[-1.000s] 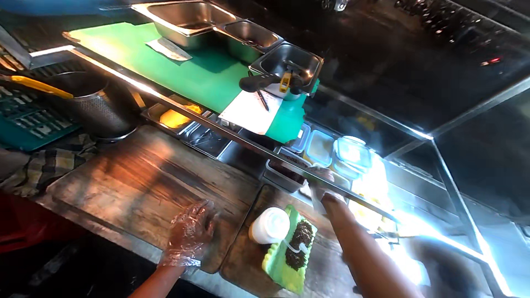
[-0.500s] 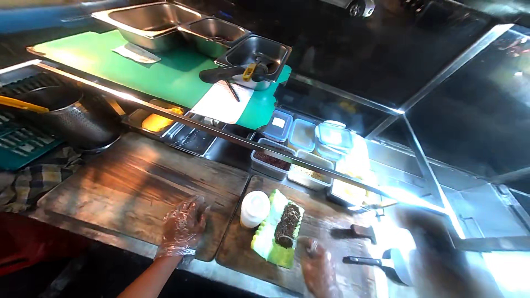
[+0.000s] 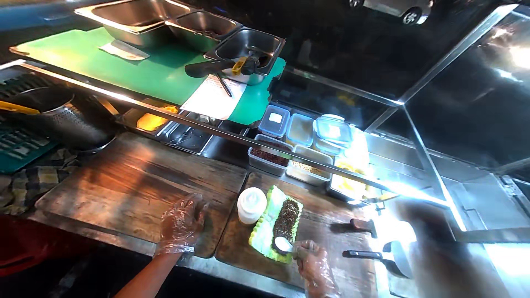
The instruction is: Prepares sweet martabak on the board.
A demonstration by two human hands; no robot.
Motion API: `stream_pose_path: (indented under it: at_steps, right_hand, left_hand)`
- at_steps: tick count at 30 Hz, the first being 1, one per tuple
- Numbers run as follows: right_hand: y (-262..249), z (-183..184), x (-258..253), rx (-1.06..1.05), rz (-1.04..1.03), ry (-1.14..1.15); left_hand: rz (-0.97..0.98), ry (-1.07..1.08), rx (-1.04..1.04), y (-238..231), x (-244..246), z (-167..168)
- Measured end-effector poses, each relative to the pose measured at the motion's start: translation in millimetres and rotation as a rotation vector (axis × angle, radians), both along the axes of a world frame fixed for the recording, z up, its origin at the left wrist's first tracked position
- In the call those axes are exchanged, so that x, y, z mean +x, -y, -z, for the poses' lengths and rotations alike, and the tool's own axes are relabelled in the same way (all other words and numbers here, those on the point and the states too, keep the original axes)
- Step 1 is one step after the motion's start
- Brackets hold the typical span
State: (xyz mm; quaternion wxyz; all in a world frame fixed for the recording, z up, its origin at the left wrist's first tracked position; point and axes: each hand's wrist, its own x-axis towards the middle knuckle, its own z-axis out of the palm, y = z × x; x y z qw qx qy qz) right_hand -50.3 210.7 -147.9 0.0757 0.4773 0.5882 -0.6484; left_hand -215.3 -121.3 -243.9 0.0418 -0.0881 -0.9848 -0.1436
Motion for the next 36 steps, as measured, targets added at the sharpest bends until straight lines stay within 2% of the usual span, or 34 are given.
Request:
stream_pose_path:
  at_steps: [3, 6, 10, 12, 21, 28, 34, 36]
  right_hand:
    - [8.7, 2.4, 13.8, 0.106, -0.030, -0.034]
    - [13.7, 3.1, 27.3, 0.415, -0.243, -0.087]
    - [16.3, 35.5, 36.7, 0.984, -0.339, -0.547]
    - [8.1, 47.8, 26.6, 1.145, -0.354, -0.680]
    - [-21.4, 74.4, -7.1, 1.201, -0.374, -0.743]
    - [-36.2, 71.6, -36.9, 1.352, -0.374, -0.682]
    - [-43.0, 73.2, -55.6, 1.300, -0.320, -0.656]
    - [-43.3, 58.4, -59.0, 1.077, -0.320, -0.452]
  left_hand:
    - [0.003, -0.007, -0.003, 0.7, 0.1, 2.6]
    - [0.003, -0.040, 0.011, -0.3, 0.0, 3.2]
    - [0.001, -0.024, -0.003, -0.8, 0.4, -0.2]
    - [-0.002, -0.014, -0.011, -1.0, -0.6, 0.5]
    - [0.013, -0.032, 0.007, 0.6, -0.2, 1.6]
    - [0.015, -0.046, 0.007, 1.9, -0.5, 3.6]
    - [0.007, -0.026, 0.009, 3.2, -0.8, 6.7]
    - [0.008, -0.027, 0.020, 2.8, 0.2, 6.0]
